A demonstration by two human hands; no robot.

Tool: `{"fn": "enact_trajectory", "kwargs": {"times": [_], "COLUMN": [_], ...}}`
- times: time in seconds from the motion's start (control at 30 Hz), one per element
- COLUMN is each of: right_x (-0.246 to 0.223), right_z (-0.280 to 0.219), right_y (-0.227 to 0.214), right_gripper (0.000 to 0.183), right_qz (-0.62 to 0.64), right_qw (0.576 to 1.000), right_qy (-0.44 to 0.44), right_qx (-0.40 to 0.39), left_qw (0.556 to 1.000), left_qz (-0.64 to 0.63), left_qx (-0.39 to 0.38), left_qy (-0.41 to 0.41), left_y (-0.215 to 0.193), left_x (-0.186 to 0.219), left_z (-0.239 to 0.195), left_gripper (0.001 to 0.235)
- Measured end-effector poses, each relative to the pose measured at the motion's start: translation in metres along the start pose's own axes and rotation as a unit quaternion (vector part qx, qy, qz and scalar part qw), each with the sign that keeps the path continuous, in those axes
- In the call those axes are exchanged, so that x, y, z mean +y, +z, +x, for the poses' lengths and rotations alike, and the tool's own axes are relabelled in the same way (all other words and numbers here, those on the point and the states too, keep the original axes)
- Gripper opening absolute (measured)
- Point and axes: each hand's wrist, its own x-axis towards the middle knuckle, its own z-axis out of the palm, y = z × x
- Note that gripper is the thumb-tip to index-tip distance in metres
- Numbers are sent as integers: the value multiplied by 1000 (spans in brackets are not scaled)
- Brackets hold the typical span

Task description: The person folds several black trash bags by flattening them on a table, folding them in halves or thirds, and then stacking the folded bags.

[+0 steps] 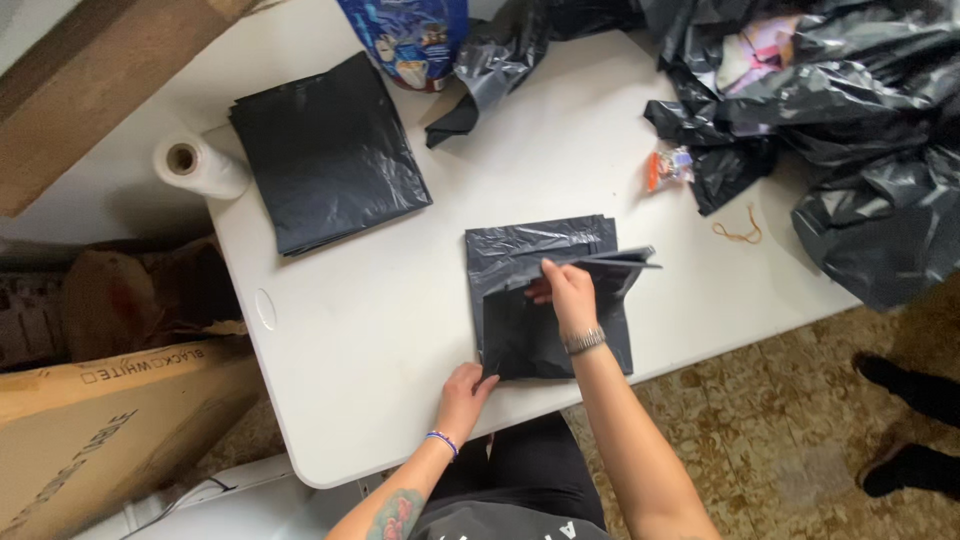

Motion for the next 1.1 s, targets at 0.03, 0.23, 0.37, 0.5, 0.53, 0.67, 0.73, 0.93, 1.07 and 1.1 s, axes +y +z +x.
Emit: {"fn": "enact_trajectory", "kwargs": {"times": [0.03,0.23,0.37,0.5,0.53,0.67,0.73,0.93,1.07,1.1], "right_x": [12,49,27,41,49,72,86,112,119,121], "right_z": [18,50,1,-45,-56,-80,-79,-56,-41,-37], "right_y": [5,29,11,-31,-39,-79,-108,-170,-187,-189], "right_gripper": [40,24,27,16,16,13,18,37,47,44], "right_qz": [-1,-57,-211,-368,-367,-390,-393,-476,-416,-411], "right_qw": [1000,997,958,910,910,890,871,805,879,890], "right_qy": [1,13,-116,-176,-175,-231,-269,-216,-85,-49], "right_qx": [-5,-44,-156,-76,-80,57,124,280,217,191], "left_qw": [1000,998,996,996,996,997,996,998,995,993], "left_qz": [1,-28,40,33,35,28,13,-54,-98,-113], "left_qx": [4,7,39,23,24,52,78,-16,2,20], "left_qy": [-3,-59,63,82,78,42,29,10,-2,-21], "left_y": [-5,-27,-39,-44,-45,-51,-54,-51,-46,-48], "left_x": [8,34,44,50,50,59,67,60,35,30], "left_z": [3,11,17,20,18,26,41,121,135,134], "left_gripper": [24,25,21,24,24,24,24,23,24,24]}}
